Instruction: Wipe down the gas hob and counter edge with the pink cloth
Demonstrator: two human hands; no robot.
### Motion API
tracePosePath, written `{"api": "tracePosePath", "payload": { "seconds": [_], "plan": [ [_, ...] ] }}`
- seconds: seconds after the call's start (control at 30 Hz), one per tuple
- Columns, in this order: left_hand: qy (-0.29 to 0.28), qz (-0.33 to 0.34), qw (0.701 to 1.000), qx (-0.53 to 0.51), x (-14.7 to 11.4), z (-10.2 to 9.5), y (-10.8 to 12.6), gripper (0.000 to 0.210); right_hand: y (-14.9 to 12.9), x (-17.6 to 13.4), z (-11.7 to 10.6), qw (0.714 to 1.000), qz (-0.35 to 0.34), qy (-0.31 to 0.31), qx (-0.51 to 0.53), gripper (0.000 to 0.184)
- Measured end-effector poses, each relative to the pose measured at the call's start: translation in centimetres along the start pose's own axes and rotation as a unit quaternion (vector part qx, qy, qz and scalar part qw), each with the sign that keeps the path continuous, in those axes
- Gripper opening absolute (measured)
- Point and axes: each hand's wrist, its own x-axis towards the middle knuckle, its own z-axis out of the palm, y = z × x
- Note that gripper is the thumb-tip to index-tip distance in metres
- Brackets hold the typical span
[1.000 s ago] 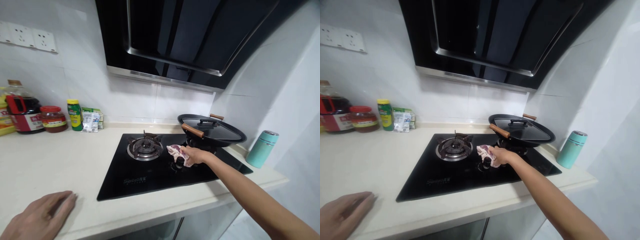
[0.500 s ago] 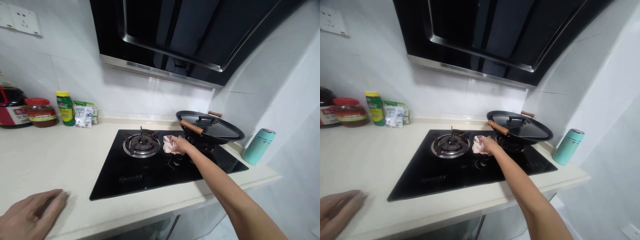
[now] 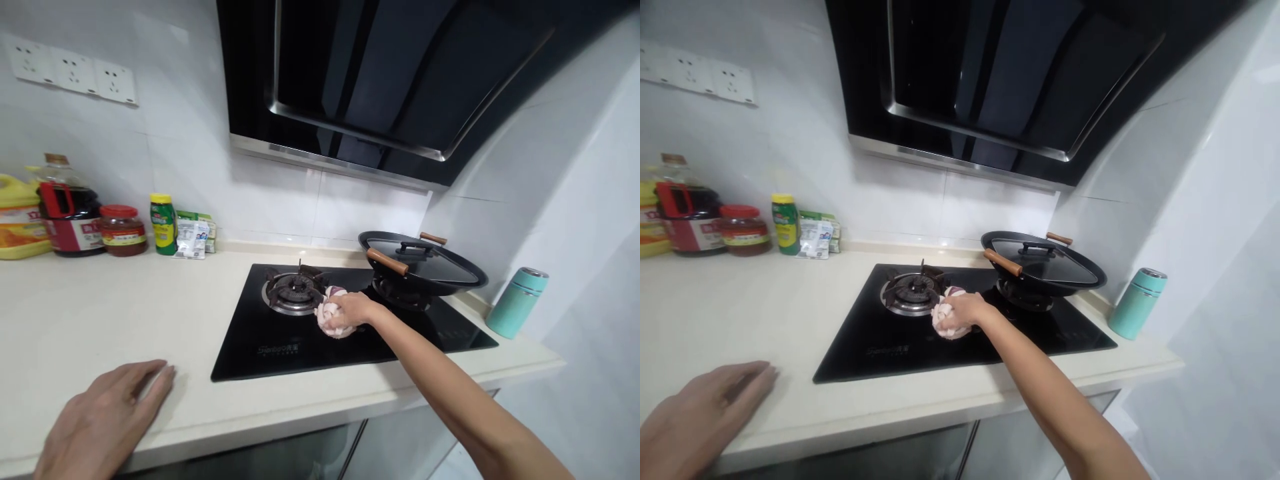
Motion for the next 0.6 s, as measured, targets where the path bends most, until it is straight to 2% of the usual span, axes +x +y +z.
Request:
{"api": "tracePosePath", "payload": {
  "seconds": [0.17,0.33,0.47,0.6],
  "plan": [
    [-0.003,0.007,1.0,0.008,-0.4,-0.1,0.1,0.062,0.0,-0.6,0.4,0.999,-0.007,-0.037,-0.014,0.091],
    [-0.013,-0.01,1.0,0.006,-0.3,0.3,-0.6,0.06,1.7,1.9,0.4,0.999,0.014,-0.036,-0.024,0.098],
    [0.001,-0.015,1.0,0.001,0.1,1.1,-1.7,0.056,4.4,3.9,0.0,0.999,0.017,-0.028,-0.009,0.086],
    [0.01,-0.018,1.0,-0.004,0.3,1.5,-2.3,0.055,7.6,4.4,0.4,0.999,0.017,-0.033,0.015,0.07]
  ]
}}
